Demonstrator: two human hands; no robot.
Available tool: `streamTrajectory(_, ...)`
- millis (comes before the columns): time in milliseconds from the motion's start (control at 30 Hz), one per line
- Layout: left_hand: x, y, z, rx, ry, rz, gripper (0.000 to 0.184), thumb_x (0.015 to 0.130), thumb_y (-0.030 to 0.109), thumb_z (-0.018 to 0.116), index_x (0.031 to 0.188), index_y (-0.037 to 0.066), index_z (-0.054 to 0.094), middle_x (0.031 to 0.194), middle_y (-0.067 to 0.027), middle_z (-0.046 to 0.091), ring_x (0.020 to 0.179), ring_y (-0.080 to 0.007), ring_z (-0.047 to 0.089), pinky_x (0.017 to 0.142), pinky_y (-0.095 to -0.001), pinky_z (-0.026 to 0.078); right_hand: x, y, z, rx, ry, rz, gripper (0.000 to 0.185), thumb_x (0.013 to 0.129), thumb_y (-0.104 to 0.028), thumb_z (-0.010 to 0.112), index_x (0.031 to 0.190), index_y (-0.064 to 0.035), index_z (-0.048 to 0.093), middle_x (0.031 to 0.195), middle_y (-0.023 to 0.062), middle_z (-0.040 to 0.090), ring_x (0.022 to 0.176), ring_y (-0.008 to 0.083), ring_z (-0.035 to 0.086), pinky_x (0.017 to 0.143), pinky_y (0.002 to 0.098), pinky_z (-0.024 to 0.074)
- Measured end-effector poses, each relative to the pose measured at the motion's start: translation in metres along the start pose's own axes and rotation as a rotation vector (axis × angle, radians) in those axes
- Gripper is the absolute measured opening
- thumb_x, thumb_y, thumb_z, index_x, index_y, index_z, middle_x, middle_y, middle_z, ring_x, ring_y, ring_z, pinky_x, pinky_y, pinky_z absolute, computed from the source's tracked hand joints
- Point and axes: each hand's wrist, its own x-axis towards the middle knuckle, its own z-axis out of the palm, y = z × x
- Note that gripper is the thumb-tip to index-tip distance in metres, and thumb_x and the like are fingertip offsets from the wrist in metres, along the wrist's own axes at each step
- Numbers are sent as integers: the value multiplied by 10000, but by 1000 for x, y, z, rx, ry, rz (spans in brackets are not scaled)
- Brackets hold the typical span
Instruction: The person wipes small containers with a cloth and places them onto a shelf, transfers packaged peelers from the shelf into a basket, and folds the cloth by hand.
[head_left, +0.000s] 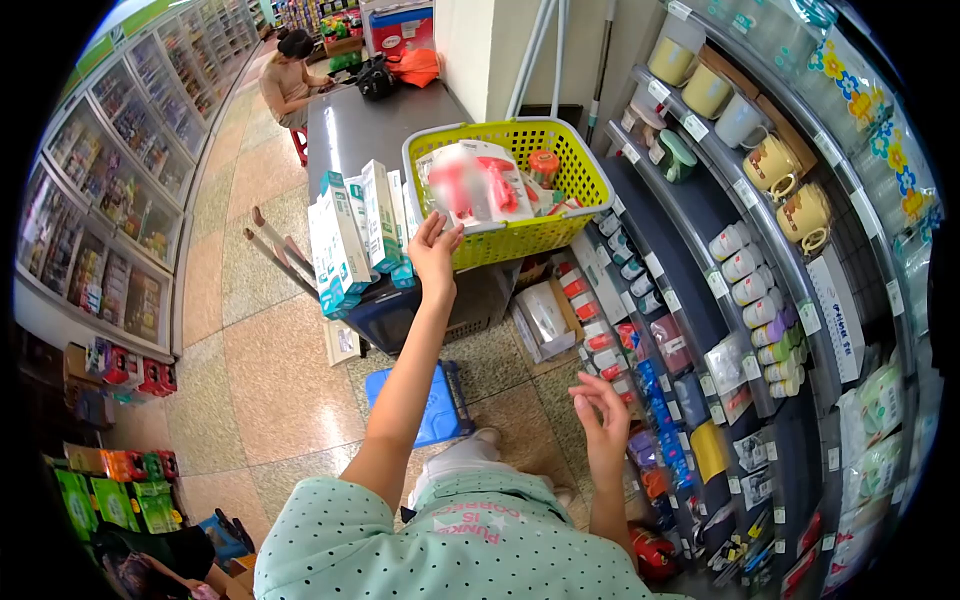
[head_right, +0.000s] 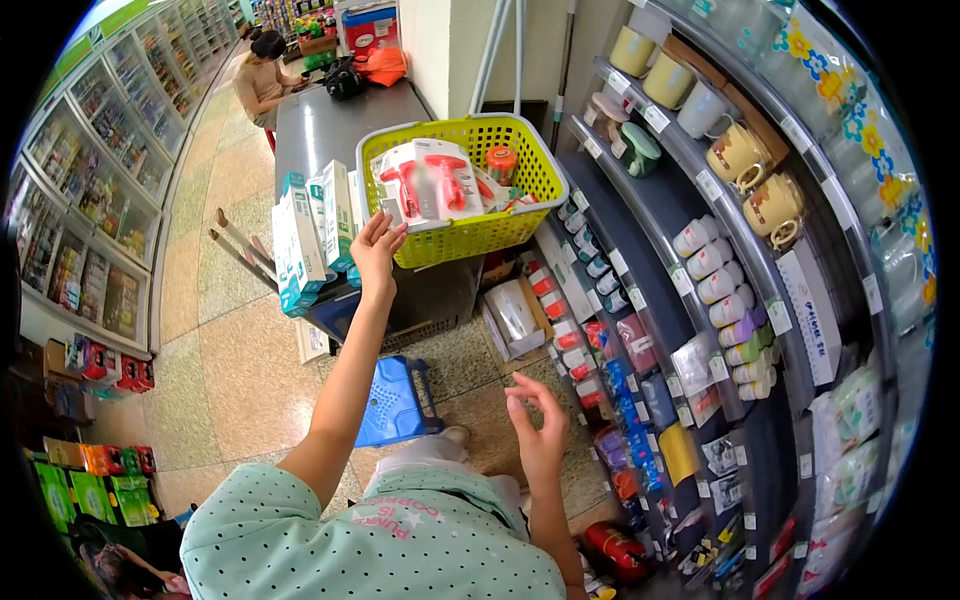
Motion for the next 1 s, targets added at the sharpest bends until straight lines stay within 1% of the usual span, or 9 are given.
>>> streamTrajectory(167, -20, 8, 5, -8, -45, -8, 531, 843, 3, 600, 1326, -106, 409, 1301, -233, 513, 1017, -274, 646, 864, -318, 533, -3, -1, 2, 19, 19, -13, 277, 870, -121, 619, 1126, -16, 627, 960, 63, 667, 945, 160, 596, 892, 319, 435)
streamTrajectory(367, -54, 23, 23, -16, -164, -61, 488, 860, -11, 584, 1320, -81, 435, 1278, -199, 545, 1046, -260, 634, 893, -314, 519, -11, -5, 1, 50, 80, -62, 266, 867, -68, 608, 1125, -5, 625, 958, 76, 661, 941, 164, 599, 898, 315, 442)
streamTrajectory(500, -83, 27, 41, 2, -309, -143, 462, 861, -12, 584, 1303, -68, 465, 1244, -188, 572, 1035, -255, 638, 892, -310, 517, -19, -7, -7, 73, 165, -80, 263, 875, -75, 607, 1126, 3, 622, 957, 86, 663, 943, 167, 605, 891, 316, 449)
streamTrajectory(567, -103, 28, 55, 1, -362, -206, 428, 864, -3, 585, 1280, -54, 494, 1221, -176, 587, 1014, -240, 643, 871, -303, 521, -25, -8, -11, 113, 235, -81, 262, 879, -82, 607, 1126, 5, 622, 957, 88, 665, 944, 170, 607, 890, 317, 449)
streamTrajectory(667, -135, 21, 76, 35, -522, -285, 371, 877, 10, 575, 1239, -48, 521, 1174, -156, 616, 978, -215, 650, 853, -294, 524, -37, -3, -24, 115, 354, -100, 264, 886, -96, 606, 1133, -2, 622, 962, 91, 668, 941, 173, 614, 886, 307, 450)
streamTrajectory(800, -179, -1, 104, 115, -772, -402, 296, 901, 58, 563, 1189, -10, 568, 1072, -121, 661, 900, -178, 660, 808, -279, 526, -59, 9, -48, 130, 530, -87, 271, 894, -124, 614, 1141, -12, 621, 964, 85, 669, 937, 162, 614, 867, 294, 455)
streamTrajectory(900, -219, -11, 125, 164, -940, -454, 265, 895, 81, 580, 1146, -4, 581, 1043, -108, 669, 893, -177, 661, 778, -272, 520, -82, 12, -71, 136, 653, -56, 276, 900, -146, 615, 1147, -23, 621, 968, 75, 666, 949, 150, 612, 856, 291, 455)
streamTrajectory(1000, -257, -20, 145, 172, -1108, -509, 253, 888, 66, 578, 1131, -3, 582, 1020, -105, 675, 890, -182, 663, 771, -274, 518, -105, 19, -92, 158, 787, -40, 275, 903, -152, 611, 1148, -26, 622, 969, 73, 663, 954, 149, 614, 858, 288, 451)
